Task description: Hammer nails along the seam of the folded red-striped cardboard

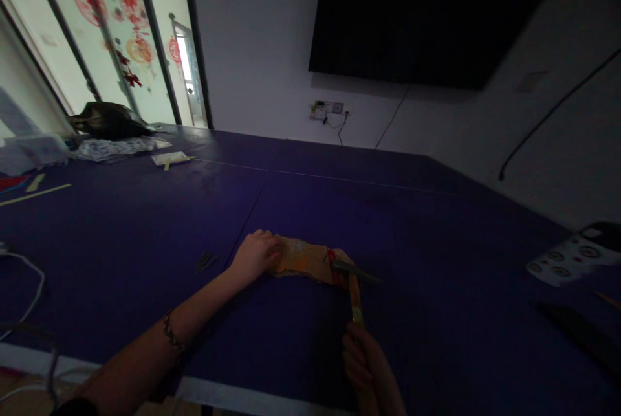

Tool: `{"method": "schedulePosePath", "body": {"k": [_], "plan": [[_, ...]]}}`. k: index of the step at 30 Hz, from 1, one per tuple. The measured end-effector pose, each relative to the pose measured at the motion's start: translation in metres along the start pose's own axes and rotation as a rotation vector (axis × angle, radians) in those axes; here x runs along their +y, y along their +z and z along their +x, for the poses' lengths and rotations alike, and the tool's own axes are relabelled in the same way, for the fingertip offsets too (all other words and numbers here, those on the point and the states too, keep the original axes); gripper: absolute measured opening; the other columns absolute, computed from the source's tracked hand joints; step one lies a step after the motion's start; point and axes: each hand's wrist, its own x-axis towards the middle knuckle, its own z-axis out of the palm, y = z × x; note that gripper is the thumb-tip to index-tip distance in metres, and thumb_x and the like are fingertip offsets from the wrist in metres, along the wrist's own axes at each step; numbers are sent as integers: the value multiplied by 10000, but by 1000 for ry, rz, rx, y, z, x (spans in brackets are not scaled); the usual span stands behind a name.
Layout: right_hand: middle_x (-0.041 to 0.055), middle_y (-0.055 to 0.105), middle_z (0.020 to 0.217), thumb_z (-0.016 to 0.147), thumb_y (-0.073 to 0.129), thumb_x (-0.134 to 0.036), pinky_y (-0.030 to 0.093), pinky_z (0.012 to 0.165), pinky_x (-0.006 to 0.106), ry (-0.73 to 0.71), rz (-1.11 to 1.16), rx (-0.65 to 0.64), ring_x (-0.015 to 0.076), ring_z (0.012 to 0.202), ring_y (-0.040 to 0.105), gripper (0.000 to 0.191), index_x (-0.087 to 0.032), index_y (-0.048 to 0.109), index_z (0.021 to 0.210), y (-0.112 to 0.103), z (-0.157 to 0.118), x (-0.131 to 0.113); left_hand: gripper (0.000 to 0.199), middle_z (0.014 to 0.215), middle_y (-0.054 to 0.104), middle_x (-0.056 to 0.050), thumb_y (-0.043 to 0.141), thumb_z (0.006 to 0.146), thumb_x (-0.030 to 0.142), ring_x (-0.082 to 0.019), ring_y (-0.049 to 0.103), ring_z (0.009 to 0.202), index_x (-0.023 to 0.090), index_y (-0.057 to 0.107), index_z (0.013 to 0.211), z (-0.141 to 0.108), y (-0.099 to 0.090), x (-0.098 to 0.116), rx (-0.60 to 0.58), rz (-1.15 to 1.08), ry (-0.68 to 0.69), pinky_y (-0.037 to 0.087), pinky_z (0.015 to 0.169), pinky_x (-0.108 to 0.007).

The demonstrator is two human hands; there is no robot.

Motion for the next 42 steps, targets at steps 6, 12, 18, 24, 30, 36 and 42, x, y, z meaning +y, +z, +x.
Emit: {"method": "schedulePosePath", "body": {"k": [6, 12, 18, 24, 30, 36, 42], "plan": [[-146, 299, 281, 499, 718, -486, 149, 231, 122, -9, 13, -47, -3, 199, 181, 512, -226, 277, 483, -4, 5, 4, 212, 908, 704, -50, 490, 807, 232, -200, 629, 855, 188, 690, 864, -59, -20, -63, 1, 42, -460, 420, 714, -232], [-155, 228, 289, 570, 685, -477, 148, 230, 127, -16, -8, -96, 2, 201, 156, 510, -239, 242, 485, -9, 10, 7, 254, 975, 693, -83, 459, 838, 249, -204, 635, 880, 166, 674, 946, -81, -8, -79, 34, 124, -547, 422, 685, -224], [-147, 238, 303, 624, 652, -480, 160, 234, 124, -29, -24, -112, 0, 207, 158, 506, -233, 235, 476, -12, 11, 10, 277, 953, 679, -85, 399, 870, 236, -186, 628, 813, 172, 668, 887, -78, -4, -73, -30, 253, -547, 424, 652, -228], [-149, 253, 298, 605, 668, -456, 147, 232, 124, -19, -18, -114, 2, 209, 160, 470, -231, 272, 487, -13, 11, 9, 290, 955, 674, -65, 373, 880, 233, -165, 619, 808, 191, 660, 880, -80, -6, -70, -57, 276, -562, 411, 631, -206], [-152, 257, 304, 605, 674, -461, 163, 232, 124, -26, -3, -104, 2, 205, 173, 464, -231, 284, 505, -12, 9, 10, 274, 918, 666, -85, 382, 858, 206, -185, 612, 821, 168, 652, 829, -79, -4, -72, -63, 316, -519, 416, 667, -233], [-155, 253, 305, 573, 695, -485, 161, 226, 124, -31, 4, -80, 1, 200, 179, 519, -238, 244, 499, -11, 9, 10, 191, 821, 677, -75, 438, 784, 176, -173, 621, 733, 159, 627, 770, -77, -2, -81, -114, 158, -591, 402, 627, -228], [-151, 279, 311, 566, 694, -500, 172, 227, 122, -50, 13, -44, -4, 205, 187, 520, -234, 251, 506, -10, 9, 14, 128, 738, 648, -81, 475, 731, 187, -206, 605, 716, 151, 596, 711, -77, -2, -75, 7, -22, -518, 405, 629, -265]]}}
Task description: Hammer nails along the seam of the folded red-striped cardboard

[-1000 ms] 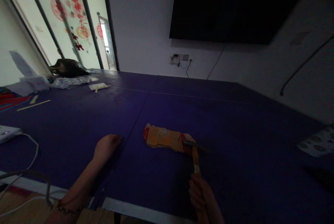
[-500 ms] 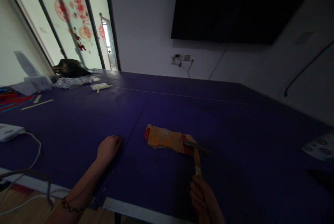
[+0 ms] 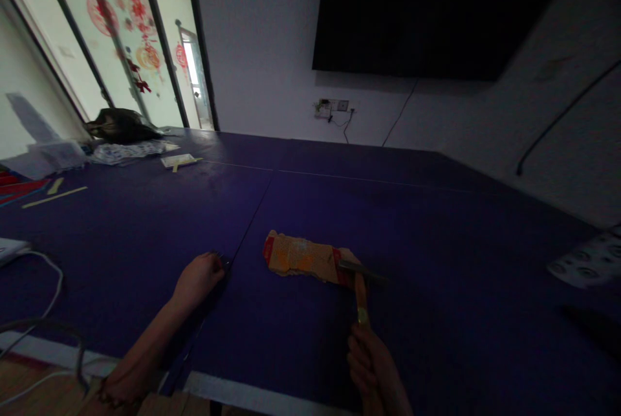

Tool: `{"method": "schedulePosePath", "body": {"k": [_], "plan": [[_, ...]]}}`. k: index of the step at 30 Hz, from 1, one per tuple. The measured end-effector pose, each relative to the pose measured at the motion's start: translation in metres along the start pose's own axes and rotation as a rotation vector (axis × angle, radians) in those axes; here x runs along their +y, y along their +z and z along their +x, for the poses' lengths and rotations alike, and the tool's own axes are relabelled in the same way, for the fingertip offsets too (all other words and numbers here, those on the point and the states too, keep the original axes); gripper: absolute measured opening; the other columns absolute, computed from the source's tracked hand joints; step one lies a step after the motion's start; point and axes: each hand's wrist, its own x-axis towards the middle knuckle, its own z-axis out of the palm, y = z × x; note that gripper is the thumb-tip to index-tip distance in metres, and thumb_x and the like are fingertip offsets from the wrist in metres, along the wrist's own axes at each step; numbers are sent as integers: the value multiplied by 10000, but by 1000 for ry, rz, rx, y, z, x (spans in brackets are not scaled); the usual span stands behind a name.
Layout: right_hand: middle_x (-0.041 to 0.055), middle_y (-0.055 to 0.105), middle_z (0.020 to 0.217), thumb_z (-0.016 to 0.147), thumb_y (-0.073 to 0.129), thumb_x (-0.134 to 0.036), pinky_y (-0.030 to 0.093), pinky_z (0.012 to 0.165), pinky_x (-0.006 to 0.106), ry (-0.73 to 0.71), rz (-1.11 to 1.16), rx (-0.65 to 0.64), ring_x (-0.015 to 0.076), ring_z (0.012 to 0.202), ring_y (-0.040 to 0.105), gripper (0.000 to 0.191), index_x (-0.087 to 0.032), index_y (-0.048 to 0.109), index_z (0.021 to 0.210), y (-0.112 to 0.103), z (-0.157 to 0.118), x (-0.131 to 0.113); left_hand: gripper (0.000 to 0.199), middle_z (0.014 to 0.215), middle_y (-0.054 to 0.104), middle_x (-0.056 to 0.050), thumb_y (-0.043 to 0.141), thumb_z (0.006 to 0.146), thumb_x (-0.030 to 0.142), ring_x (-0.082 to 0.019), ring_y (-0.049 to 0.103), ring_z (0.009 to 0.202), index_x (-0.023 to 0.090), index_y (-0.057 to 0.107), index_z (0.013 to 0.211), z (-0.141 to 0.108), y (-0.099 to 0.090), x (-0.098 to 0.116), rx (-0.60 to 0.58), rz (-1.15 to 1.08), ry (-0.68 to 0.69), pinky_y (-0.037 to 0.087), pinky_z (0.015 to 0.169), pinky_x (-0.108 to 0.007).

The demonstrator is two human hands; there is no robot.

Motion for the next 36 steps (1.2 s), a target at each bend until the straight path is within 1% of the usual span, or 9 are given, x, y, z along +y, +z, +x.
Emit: {"method": "schedulePosePath", "body": {"k": [3, 6, 9, 13, 16, 23, 29, 32, 36], "plan": [[-153, 259, 306, 564, 688, -515, 161, 225, 121, -5, 4, 12, -6, 201, 176, 534, -235, 238, 502, 0, 1, 2, 95, 773, 638, -54, 497, 706, 199, -185, 588, 736, 162, 585, 718, 1, 1, 19, 68, -320, 155, 418, 644, -253], [-155, 252, 307, 574, 683, -514, 142, 222, 122, -9, 6, 21, -5, 197, 165, 521, -237, 246, 508, 0, 3, 3, 124, 734, 626, -27, 541, 720, 277, -159, 575, 690, 158, 576, 714, 10, 5, 51, -5, -688, 291, 431, 629, -245], [-153, 248, 306, 606, 662, -515, 134, 222, 126, -15, 4, 26, -1, 196, 161, 506, -240, 248, 512, -1, 4, 3, 122, 728, 634, -16, 605, 705, 270, -142, 583, 687, 152, 589, 734, 27, 19, 92, -49, -905, 376, 446, 654, -240], [-152, 246, 297, 601, 669, -515, 132, 226, 128, -16, -4, 51, 2, 196, 169, 509, -242, 250, 511, 1, 3, 4, 175, 812, 674, -40, 605, 732, 198, -148, 600, 754, 149, 653, 893, 49, 53, 141, -57, -911, 398, 453, 708, -243], [-152, 260, 292, 579, 684, -521, 123, 228, 127, -17, -6, 82, 3, 195, 171, 508, -242, 264, 520, 4, 0, 3, 107, 800, 682, -41, 592, 744, 172, -146, 598, 753, 126, 669, 802, 57, 78, 164, -82, -834, 418, 449, 707, -233], [-148, 334, 264, 322, 773, -583, 129, 217, 128, 19, 2, 157, -2, 194, 183, 609, -232, 320, 527, 11, -5, -4, 70, 653, 640, 3, 617, 723, 188, -126, 556, 637, 138, 666, 723, 59, 102, 173, -99, -757, 422, 411, 596, -208], [-150, 338, 254, 281, 782, -594, 133, 223, 120, 57, -7, 207, -2, 187, 221, 628, -224, 337, 526, 13, -11, -8, 114, 713, 678, -17, 647, 719, 241, -152, 586, 667, 158, 710, 766, 59, 107, 173, -98, -687, 429, 406, 611, -232], [-139, 356, 250, 276, 805, -573, 146, 213, 121, 80, -13, 211, 0, 182, 232, 624, -214, 348, 503, 14, -14, -11, 149, 801, 708, -24, 629, 749, 277, -172, 618, 733, 190, 728, 818, 58, 107, 173, -75, -607, 485, 427, 655, -245], [-140, 344, 241, 243, 830, -537, 142, 200, 112, 82, 30, 230, -4, 176, 219, 628, -207, 358, 492, 17, -16, -13, 152, 809, 716, -19, 611, 779, 286, -166, 630, 767, 204, 733, 819, 58, 108, 173, -50, -552, 559, 444, 692, -243]]}}
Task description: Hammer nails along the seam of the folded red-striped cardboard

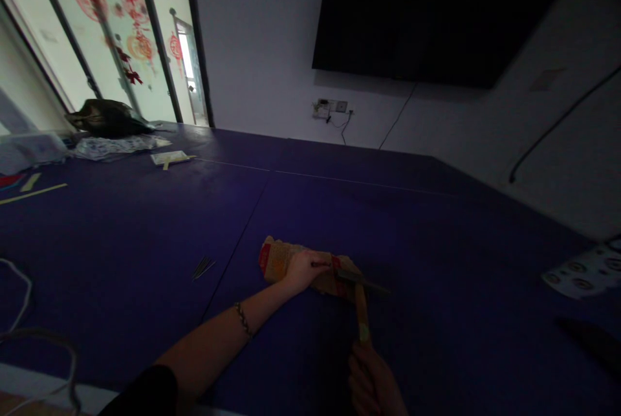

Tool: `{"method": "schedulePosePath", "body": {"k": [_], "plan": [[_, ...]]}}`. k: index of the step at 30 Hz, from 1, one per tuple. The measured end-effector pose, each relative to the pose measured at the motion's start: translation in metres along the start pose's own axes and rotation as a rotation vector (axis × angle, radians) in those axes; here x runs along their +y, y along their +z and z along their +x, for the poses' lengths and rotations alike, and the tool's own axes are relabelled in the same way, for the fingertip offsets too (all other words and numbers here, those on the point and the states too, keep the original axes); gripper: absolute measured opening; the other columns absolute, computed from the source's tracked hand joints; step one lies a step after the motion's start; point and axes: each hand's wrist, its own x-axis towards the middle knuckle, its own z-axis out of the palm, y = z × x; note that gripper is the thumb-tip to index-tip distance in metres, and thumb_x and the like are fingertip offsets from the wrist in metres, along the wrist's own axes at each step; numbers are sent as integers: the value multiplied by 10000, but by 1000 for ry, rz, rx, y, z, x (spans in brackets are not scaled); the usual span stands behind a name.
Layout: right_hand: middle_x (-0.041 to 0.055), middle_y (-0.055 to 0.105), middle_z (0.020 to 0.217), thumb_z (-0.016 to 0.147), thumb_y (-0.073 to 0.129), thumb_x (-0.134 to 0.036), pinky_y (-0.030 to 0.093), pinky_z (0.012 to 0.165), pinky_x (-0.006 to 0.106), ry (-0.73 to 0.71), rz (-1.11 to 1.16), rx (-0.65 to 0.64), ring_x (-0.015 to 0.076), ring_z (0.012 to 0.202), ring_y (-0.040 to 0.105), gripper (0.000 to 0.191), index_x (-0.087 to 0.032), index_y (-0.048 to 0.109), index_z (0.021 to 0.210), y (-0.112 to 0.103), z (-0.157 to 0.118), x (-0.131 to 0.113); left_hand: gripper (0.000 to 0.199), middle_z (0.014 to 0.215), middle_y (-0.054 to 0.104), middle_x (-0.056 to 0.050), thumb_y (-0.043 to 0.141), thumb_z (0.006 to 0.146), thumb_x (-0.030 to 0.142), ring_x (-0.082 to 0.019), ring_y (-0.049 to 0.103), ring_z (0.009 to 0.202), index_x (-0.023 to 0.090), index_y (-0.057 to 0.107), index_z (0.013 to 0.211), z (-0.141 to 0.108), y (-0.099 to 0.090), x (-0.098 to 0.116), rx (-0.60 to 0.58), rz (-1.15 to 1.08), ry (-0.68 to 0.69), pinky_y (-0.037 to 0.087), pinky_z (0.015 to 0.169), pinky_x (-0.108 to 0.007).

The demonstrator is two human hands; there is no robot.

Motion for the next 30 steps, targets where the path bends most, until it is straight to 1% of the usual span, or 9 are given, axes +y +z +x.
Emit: {"method": "schedulePosePath", "body": {"k": [4, 9, 13, 16, 18, 20, 23, 26, 30], "plan": [[-133, 371, 255, 263, 833, -530, 159, 189, 111, -26, 27, -11, -4, 175, 225, 612, -202, 370, 492, 2, -1, 1, 141, 780, 710, -11, 623, 778, 290, -146, 620, 735, 199, 730, 769, 0, 1, -2, -9, 55, 15, 437, 663, -227], [-135, 353, 240, 230, 844, -502, 146, 189, 103, -6, 31, 19, -8, 176, 214, 611, -199, 384, 493, 7, -5, -2, 132, 776, 704, -12, 636, 771, 285, -141, 610, 719, 205, 733, 809, -1, 2, -2, -5, 89, -11, 422, 648, -224], [-126, 357, 242, 231, 834, -521, 144, 187, 107, -10, 12, 14, -9, 176, 211, 610, -196, 379, 474, 7, -7, -3, 119, 757, 700, -17, 649, 758, 265, -153, 606, 723, 209, 737, 816, -1, 0, -1, -8, 97, -9, 413, 655, -236], [-127, 357, 257, 296, 831, -520, 155, 194, 106, -24, 10, 3, -10, 187, 217, 594, -196, 367, 475, 5, -6, -1, 110, 754, 700, -22, 653, 752, 257, -167, 606, 730, 208, 740, 796, -1, -1, 0, -8, 80, -3, 411, 665, -248], [-128, 365, 264, 308, 831, -522, 158, 197, 107, -40, 19, -10, -8, 191, 223, 592, -198, 369, 489, 5, -6, 0, 111, 752, 698, -26, 647, 755, 257, -175, 606, 735, 206, 741, 786, -1, -1, 0, -5, 74, -8, 410, 667, -255], [-132, 363, 260, 277, 831, -531, 148, 198, 104, -47, 30, -7, -10, 189, 217, 611, -201, 366, 498, 5, -5, 0, 115, 750, 695, -31, 642, 759, 254, -175, 603, 730, 199, 739, 780, -1, -1, -1, -3, 70, -8, 406, 663, -256], [-143, 345, 245, 214, 829, -536, 139, 201, 95, -55, 32, 41, -13, 185, 216, 644, -206, 360, 508, 8, -6, 0, 104, 732, 686, -27, 649, 755, 252, -165, 591, 721, 193, 734, 756, 0, 1, -3, -7, 70, -1, 396, 656, -247], [-143, 356, 247, 223, 822, -553, 157, 195, 100, -62, -4, 59, -6, 182, 227, 642, -207, 365, 513, 11, -7, -1, 93, 706, 673, -19, 660, 746, 251, -160, 580, 718, 194, 729, 722, 0, 3, -5, -11, 77, 5, 388, 652, -243], [-137, 362, 247, 253, 799, -599, 177, 189, 113, -67, -52, 30, -1, 176, 226, 638, -202, 363, 496, 12, -7, 0, 109, 696, 662, -16, 647, 759, 246, -154, 572, 712, 191, 725, 706, -1, 4, -5, 1, 80, 7, 383, 651, -241]]}}
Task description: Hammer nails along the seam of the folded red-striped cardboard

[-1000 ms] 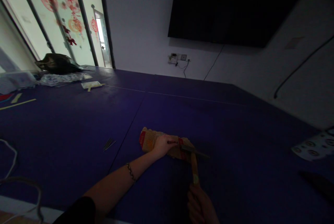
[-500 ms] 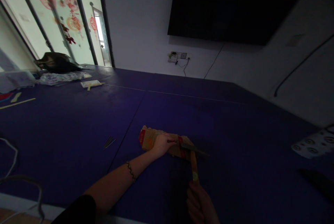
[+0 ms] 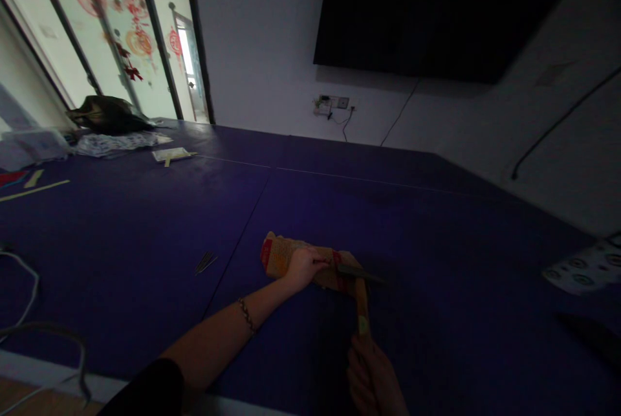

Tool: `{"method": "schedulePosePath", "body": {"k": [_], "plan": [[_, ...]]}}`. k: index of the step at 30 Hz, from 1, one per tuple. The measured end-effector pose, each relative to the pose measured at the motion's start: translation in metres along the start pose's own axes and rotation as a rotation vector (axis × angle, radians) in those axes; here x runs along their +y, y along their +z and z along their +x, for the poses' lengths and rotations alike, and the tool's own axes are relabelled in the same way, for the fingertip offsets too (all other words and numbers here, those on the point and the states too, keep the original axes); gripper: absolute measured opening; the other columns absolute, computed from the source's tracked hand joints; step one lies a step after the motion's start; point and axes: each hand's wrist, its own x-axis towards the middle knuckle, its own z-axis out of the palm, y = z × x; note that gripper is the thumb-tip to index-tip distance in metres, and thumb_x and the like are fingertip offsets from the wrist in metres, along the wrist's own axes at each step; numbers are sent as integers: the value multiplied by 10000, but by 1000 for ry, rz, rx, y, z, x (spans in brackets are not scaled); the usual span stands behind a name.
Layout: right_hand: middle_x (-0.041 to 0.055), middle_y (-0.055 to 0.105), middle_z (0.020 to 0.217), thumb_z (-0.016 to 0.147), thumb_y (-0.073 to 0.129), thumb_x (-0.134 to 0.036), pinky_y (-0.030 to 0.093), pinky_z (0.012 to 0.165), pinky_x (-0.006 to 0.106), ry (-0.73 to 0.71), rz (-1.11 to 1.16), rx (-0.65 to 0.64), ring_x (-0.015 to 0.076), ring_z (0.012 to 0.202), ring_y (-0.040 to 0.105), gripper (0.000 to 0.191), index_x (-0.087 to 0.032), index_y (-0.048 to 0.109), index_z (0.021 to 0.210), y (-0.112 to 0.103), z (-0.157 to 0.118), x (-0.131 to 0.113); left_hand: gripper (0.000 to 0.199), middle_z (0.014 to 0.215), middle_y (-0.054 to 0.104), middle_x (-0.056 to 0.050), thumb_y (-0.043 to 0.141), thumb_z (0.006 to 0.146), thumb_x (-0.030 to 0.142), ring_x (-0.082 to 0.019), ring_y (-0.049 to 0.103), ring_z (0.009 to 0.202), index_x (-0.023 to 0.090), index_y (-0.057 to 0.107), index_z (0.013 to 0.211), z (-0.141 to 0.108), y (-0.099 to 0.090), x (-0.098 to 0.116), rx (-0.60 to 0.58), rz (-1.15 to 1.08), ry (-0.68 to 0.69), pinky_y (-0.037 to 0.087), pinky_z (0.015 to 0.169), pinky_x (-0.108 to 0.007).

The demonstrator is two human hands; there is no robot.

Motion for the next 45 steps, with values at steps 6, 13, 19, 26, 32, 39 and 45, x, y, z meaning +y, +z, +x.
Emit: {"method": "schedulePosePath", "body": {"k": [6, 13, 19, 26, 32, 39, 45], "plan": [[-146, 359, 273, 331, 789, -602, 193, 196, 114, -46, -22, -30, -2, 193, 227, 609, -206, 370, 526, -9, 3, 5, 125, 709, 668, -31, 645, 763, 265, -157, 575, 705, 182, 735, 736, -1, 2, -2, 25, -37, -9, 385, 644, -245], [-142, 350, 260, 270, 800, -595, 169, 192, 108, -17, -4, 1, -6, 189, 218, 636, -205, 357, 507, -7, 2, 3, 121, 702, 665, -21, 639, 765, 244, -146, 567, 678, 188, 729, 707, -1, 1, 0, 39, -69, -18, 383, 628, -238], [-143, 363, 274, 307, 797, -593, 171, 209, 106, -38, -6, -4, -4, 195, 239, 616, -204, 378, 535, -9, 3, 5, 112, 714, 666, -27, 638, 763, 226, -151, 573, 691, 175, 727, 720, -2, 3, -1, 55, -87, -15, 394, 638, -240], [-150, 333, 271, 297, 804, -578, 124, 227, 108, -13, 31, 4, -12, 204, 201, 638, -215, 338, 537, -9, 4, 7, 132, 678, 646, -19, 625, 770, 206, -149, 561, 695, 180, 718, 679, -2, 3, -2, 47, -73, -16, 398, 652, -239], [-151, 328, 295, 446, 762, -560, 119, 239, 114, -50, -17, -33, -2, 202, 215, 557, -226, 331, 564, -12, 6, 9, 99, 678, 652, -19, 643, 753, 205, -152, 557, 688, 192, 728, 704, -2, 1, -1, 28, -32, -5, 396, 652, -245], [-139, 353, 259, 286, 806, -579, 171, 201, 112, -15, 3, -3, -3, 185, 228, 619, -207, 365, 512, -5, 2, 3, 92, 682, 667, -30, 649, 745, 179, -165, 581, 700, 171, 716, 682, -3, -1, 4, 16, 33, -1, 394, 659, -254], [-139, 363, 255, 245, 817, -562, 172, 188, 106, -2, 13, 9, -3, 177, 230, 624, -199, 379, 500, -2, -2, 0, 116, 705, 692, -67, 659, 744, 214, -226, 603, 767, 161, 702, 649, -7, -4, 10, 54, 126, -45, 378, 732, -329]]}}
